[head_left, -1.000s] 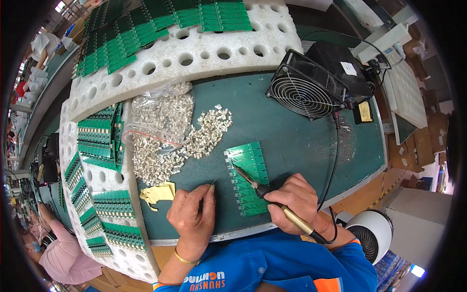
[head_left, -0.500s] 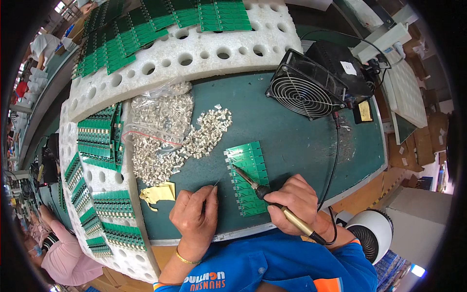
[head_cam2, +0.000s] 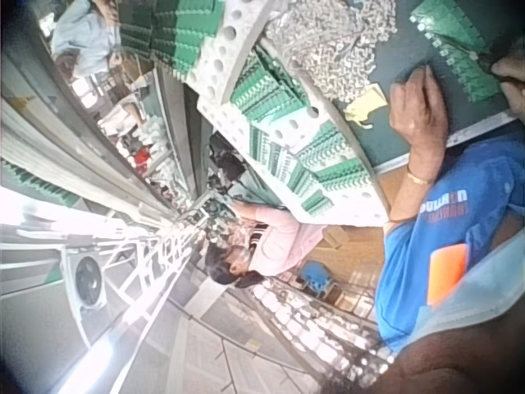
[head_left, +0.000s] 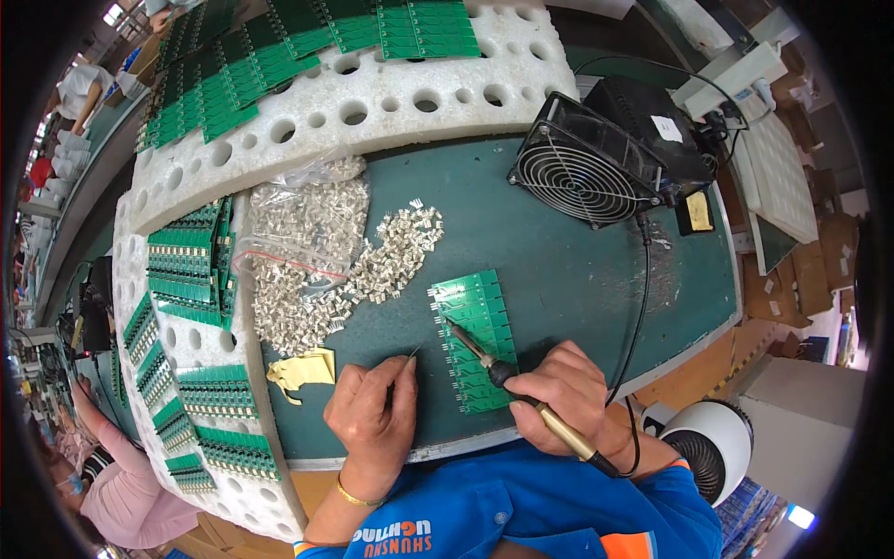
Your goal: The person solders metal components onto a circuit board strip using a soldering iron and solder wire, places the soldered board onto a foam tray, and solders components onto another circuit board.
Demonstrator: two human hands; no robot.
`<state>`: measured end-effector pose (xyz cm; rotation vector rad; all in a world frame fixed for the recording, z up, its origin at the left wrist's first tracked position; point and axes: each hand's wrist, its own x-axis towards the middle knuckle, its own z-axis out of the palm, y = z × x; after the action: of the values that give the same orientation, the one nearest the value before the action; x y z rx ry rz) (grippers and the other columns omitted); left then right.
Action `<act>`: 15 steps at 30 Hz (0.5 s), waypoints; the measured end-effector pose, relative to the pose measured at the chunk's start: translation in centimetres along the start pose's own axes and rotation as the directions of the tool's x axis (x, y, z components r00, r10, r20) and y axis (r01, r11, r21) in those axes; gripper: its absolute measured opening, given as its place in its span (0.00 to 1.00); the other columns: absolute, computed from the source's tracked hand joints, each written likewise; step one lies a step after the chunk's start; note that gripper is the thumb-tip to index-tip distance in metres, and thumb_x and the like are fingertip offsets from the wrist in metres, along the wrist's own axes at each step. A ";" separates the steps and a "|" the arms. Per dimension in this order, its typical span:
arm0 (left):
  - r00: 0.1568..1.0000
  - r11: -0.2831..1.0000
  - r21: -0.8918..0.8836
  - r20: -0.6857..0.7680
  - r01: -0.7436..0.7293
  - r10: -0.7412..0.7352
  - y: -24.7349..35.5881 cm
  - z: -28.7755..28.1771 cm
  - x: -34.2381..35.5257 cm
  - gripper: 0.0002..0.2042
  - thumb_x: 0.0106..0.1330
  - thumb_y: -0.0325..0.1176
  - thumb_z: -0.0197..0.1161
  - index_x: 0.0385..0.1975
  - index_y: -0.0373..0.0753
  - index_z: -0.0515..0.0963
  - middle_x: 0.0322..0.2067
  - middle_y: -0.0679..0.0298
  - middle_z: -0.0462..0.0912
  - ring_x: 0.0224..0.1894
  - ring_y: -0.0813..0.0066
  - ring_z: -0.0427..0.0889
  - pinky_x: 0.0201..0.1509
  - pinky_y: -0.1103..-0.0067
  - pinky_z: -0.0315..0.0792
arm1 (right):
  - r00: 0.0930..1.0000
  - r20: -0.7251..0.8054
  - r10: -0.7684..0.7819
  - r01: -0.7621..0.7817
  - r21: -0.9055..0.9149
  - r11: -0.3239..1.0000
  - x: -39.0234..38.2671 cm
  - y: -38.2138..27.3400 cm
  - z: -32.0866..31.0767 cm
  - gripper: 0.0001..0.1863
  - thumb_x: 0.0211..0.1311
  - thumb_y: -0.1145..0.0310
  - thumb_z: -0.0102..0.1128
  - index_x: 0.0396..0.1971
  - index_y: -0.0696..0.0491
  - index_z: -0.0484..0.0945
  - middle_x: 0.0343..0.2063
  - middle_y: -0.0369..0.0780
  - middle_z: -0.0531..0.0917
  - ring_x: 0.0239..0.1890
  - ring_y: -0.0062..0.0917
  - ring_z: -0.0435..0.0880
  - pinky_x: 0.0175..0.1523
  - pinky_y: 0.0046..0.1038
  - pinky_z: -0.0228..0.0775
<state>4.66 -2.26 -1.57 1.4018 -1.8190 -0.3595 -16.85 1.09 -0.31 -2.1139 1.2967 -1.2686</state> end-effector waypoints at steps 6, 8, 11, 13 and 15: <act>1.000 1.000 0.001 0.011 0.010 -0.010 -0.1 0.1 -0.1 0.09 0.51 0.19 0.74 0.30 0.37 0.83 0.17 0.67 0.67 0.18 0.78 0.65 0.20 0.80 0.57 | 1.000 0.002 0.005 -0.005 -0.004 1.000 -0.2 -0.1 0.0 0.11 0.50 0.72 0.67 0.35 0.57 0.79 0.18 0.38 0.78 0.18 0.29 0.73 0.28 0.30 0.63; 1.000 1.000 -0.006 0.010 0.006 -0.006 -0.1 0.1 -0.1 0.09 0.51 0.19 0.74 0.31 0.37 0.83 0.17 0.66 0.68 0.18 0.78 0.65 0.20 0.80 0.57 | 1.000 0.013 -0.005 0.005 -0.008 1.000 -0.3 -0.1 0.0 0.10 0.57 0.69 0.66 0.35 0.57 0.79 0.18 0.38 0.78 0.18 0.29 0.73 0.28 0.31 0.64; 1.000 1.000 -0.005 0.007 0.001 -0.001 -0.1 0.1 0.0 0.09 0.51 0.19 0.74 0.31 0.37 0.83 0.17 0.66 0.69 0.18 0.78 0.65 0.20 0.80 0.57 | 1.000 0.011 -0.005 0.005 -0.005 1.000 -0.3 -0.2 0.0 0.09 0.57 0.69 0.65 0.35 0.57 0.79 0.18 0.38 0.78 0.18 0.30 0.73 0.28 0.31 0.64; 1.000 1.000 -0.010 0.008 -0.002 0.002 -0.3 0.3 -0.1 0.09 0.51 0.19 0.74 0.31 0.37 0.83 0.17 0.66 0.69 0.18 0.78 0.65 0.20 0.80 0.57 | 1.000 0.011 0.000 0.000 -0.005 1.000 -0.4 -0.2 0.0 0.09 0.57 0.69 0.65 0.35 0.57 0.79 0.18 0.39 0.79 0.18 0.29 0.73 0.28 0.31 0.64; 1.000 1.000 -0.015 0.010 -0.004 0.004 -0.3 0.3 -0.1 0.09 0.51 0.19 0.74 0.31 0.37 0.83 0.17 0.66 0.69 0.18 0.78 0.65 0.20 0.80 0.57 | 1.000 0.007 0.012 -0.012 -0.001 1.000 -0.2 -0.3 0.0 0.11 0.50 0.72 0.67 0.34 0.57 0.79 0.18 0.38 0.79 0.18 0.29 0.74 0.28 0.30 0.63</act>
<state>4.64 -2.38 -2.02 1.3879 -1.8234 -0.3778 -16.73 1.45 -0.18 -2.1059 1.3053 -1.2548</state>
